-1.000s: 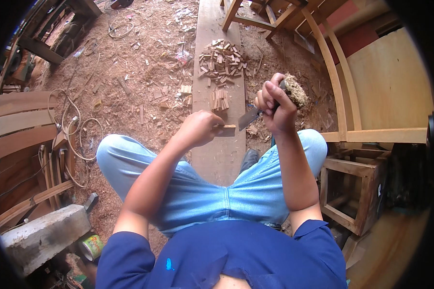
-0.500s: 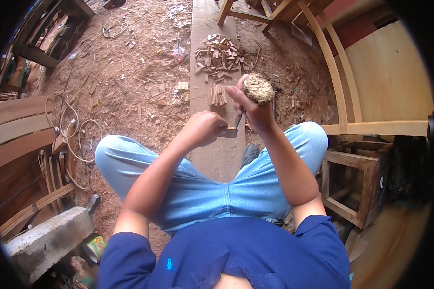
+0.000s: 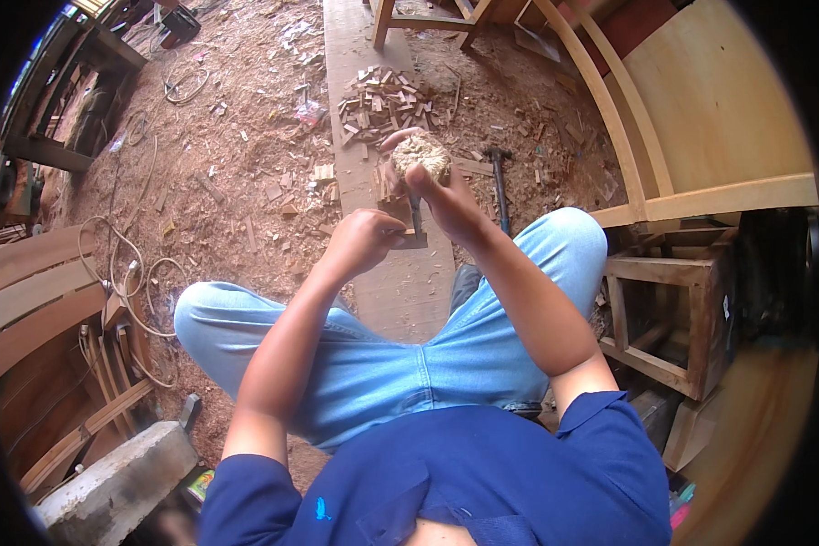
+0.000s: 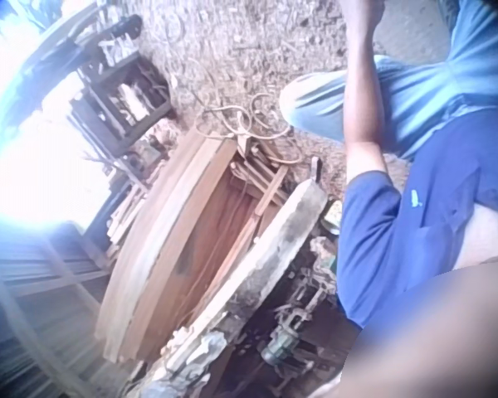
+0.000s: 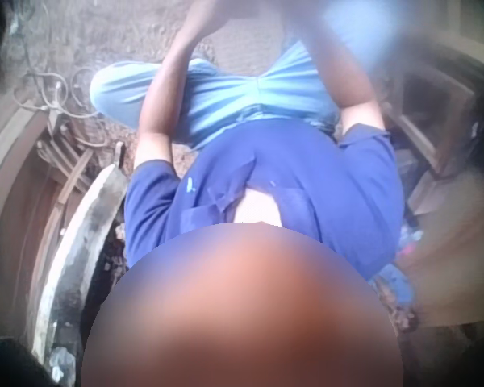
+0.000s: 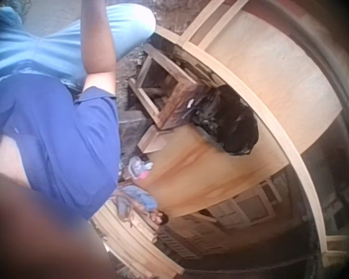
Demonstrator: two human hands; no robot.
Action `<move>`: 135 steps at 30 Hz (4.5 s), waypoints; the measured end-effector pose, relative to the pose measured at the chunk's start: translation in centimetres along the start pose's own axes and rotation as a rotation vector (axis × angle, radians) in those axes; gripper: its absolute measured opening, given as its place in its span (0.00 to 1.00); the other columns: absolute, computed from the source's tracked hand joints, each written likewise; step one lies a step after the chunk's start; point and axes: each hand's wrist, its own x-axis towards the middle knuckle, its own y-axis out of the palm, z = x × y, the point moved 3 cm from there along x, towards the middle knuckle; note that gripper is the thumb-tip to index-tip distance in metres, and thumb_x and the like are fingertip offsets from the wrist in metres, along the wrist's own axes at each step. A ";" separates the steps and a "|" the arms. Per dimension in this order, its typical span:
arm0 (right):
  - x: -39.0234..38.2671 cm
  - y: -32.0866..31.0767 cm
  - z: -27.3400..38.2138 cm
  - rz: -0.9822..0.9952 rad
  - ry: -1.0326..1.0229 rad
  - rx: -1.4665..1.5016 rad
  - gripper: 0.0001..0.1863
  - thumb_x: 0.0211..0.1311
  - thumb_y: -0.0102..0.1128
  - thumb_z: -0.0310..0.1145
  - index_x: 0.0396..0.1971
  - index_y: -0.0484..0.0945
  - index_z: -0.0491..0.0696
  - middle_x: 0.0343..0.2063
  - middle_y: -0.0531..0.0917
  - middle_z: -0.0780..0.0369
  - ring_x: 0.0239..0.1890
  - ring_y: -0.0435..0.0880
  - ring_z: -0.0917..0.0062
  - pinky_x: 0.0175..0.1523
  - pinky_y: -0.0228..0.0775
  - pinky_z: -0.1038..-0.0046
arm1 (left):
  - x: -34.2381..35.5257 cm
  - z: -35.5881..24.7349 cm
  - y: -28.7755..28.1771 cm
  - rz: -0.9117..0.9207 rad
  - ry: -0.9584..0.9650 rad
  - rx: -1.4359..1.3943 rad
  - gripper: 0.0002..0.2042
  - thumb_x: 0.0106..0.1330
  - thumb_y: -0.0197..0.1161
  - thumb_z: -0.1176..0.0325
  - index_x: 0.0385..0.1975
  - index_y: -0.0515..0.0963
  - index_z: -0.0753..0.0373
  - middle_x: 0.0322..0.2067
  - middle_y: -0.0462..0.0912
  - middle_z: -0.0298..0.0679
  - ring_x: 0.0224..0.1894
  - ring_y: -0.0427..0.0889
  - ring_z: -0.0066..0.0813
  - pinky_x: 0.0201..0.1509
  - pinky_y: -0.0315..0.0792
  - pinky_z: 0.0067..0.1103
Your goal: The person sits on the floor and uses a chisel to carve a small piece of wood, repeatedly striking it to produce wood shavings. The person occasionally pauses to inspect the carved piece and adjust their grip.
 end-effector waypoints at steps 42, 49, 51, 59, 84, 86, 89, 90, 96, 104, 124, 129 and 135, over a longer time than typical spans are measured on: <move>-0.6 0.6 -0.2 -0.152 0.378 0.345 0.16 0.69 0.60 0.41 0.30 0.81 0.41 0.26 0.83 0.60 0.33 0.81 0.76 0.48 0.72 0.72 | -0.2 0.5 1.7 0.042 -0.001 0.044 0.11 0.61 0.69 0.61 0.40 0.90 0.55 0.38 0.89 0.44 0.42 0.87 0.46 0.49 0.79 0.36; -0.5 0.5 -1.1 -0.140 0.387 0.307 0.18 0.69 0.59 0.43 0.29 0.81 0.42 0.26 0.83 0.60 0.33 0.80 0.76 0.49 0.71 0.72 | -0.2 0.5 1.7 0.069 -0.039 0.035 0.10 0.61 0.69 0.61 0.40 0.90 0.53 0.38 0.89 0.44 0.42 0.87 0.45 0.49 0.79 0.36; -0.5 0.7 -1.2 -0.130 0.379 0.269 0.17 0.69 0.60 0.43 0.30 0.81 0.43 0.26 0.83 0.61 0.33 0.81 0.77 0.49 0.71 0.73 | -0.2 0.5 1.7 0.095 -0.070 0.045 0.10 0.61 0.69 0.61 0.40 0.90 0.52 0.38 0.89 0.44 0.42 0.87 0.45 0.49 0.80 0.36; -0.4 1.0 -0.7 -0.184 0.339 0.183 0.17 0.70 0.58 0.45 0.32 0.82 0.45 0.28 0.84 0.63 0.33 0.81 0.79 0.46 0.71 0.75 | -0.3 0.7 1.8 0.099 -0.062 0.069 0.11 0.62 0.70 0.67 0.44 0.89 0.55 0.35 0.90 0.44 0.40 0.89 0.42 0.48 0.81 0.33; -0.2 0.6 -2.8 -0.226 0.311 0.471 0.22 0.69 0.63 0.35 0.55 0.72 0.36 0.39 0.87 0.56 0.44 0.86 0.74 0.60 0.73 0.72 | -0.3 3.8 2.7 -0.026 -0.167 -0.097 0.11 0.62 0.70 0.73 0.44 0.89 0.64 0.37 0.90 0.49 0.39 0.92 0.37 0.46 0.83 0.28; -0.1 0.6 -2.9 -0.222 0.282 0.455 0.19 0.71 0.58 0.34 0.54 0.73 0.36 0.43 0.86 0.54 0.49 0.85 0.72 0.62 0.73 0.69 | -0.3 4.4 2.9 -0.035 -0.191 -0.108 0.11 0.62 0.70 0.74 0.44 0.88 0.64 0.37 0.90 0.49 0.40 0.92 0.37 0.46 0.83 0.27; 0.0 0.6 -3.2 -0.235 0.294 0.486 0.19 0.72 0.56 0.34 0.54 0.73 0.36 0.46 0.86 0.52 0.52 0.85 0.71 0.63 0.73 0.67 | -0.3 4.9 3.1 -0.036 -0.218 -0.115 0.12 0.62 0.70 0.73 0.45 0.88 0.63 0.37 0.90 0.49 0.39 0.92 0.36 0.46 0.83 0.27; 0.0 0.6 -3.3 -0.242 0.316 0.507 0.19 0.72 0.56 0.33 0.55 0.72 0.36 0.47 0.86 0.52 0.53 0.85 0.71 0.64 0.73 0.68 | -0.3 5.0 3.2 -0.042 -0.216 -0.118 0.11 0.62 0.70 0.73 0.45 0.89 0.63 0.37 0.90 0.49 0.39 0.92 0.36 0.46 0.83 0.27; -0.3 0.5 -3.4 -0.213 0.360 0.413 0.19 0.71 0.57 0.35 0.54 0.73 0.37 0.45 0.86 0.54 0.50 0.85 0.71 0.62 0.73 0.67 | -0.6 5.1 3.4 -0.049 -0.204 -0.121 0.10 0.62 0.71 0.73 0.43 0.89 0.63 0.36 0.90 0.49 0.38 0.92 0.36 0.44 0.82 0.28; -1.2 1.0 -2.8 -0.207 0.344 0.469 0.48 0.65 0.65 0.29 0.70 0.40 0.28 0.43 0.86 0.49 0.49 0.85 0.69 0.65 0.69 0.65 | -1.3 4.0 3.3 -0.053 -0.164 -0.070 0.09 0.61 0.71 0.73 0.40 0.89 0.63 0.34 0.90 0.48 0.36 0.91 0.38 0.43 0.82 0.29; -3.9 0.7 -1.2 -0.257 0.284 0.591 0.17 0.66 0.61 0.29 0.53 0.74 0.40 0.40 0.84 0.57 0.41 0.86 0.70 0.51 0.80 0.68 | -4.5 1.0 3.7 -0.086 -0.110 -0.075 0.08 0.58 0.72 0.72 0.36 0.88 0.64 0.33 0.89 0.48 0.37 0.90 0.45 0.45 0.82 0.32; -4.6 0.7 -0.2 -0.238 0.268 0.547 0.14 0.66 0.61 0.32 0.48 0.78 0.41 0.36 0.86 0.58 0.41 0.86 0.72 0.51 0.77 0.70 | -5.2 0.1 3.3 -0.076 -0.117 -0.065 0.09 0.60 0.71 0.71 0.38 0.88 0.64 0.35 0.90 0.48 0.38 0.90 0.41 0.46 0.82 0.30; -5.5 0.1 -0.6 -0.197 0.274 0.323 0.15 0.73 0.55 0.41 0.44 0.79 0.43 0.35 0.86 0.57 0.41 0.85 0.72 0.55 0.75 0.67 | -5.5 -0.2 3.5 -0.035 -0.110 -0.024 0.09 0.59 0.69 0.73 0.39 0.89 0.63 0.35 0.90 0.48 0.38 0.90 0.42 0.46 0.82 0.30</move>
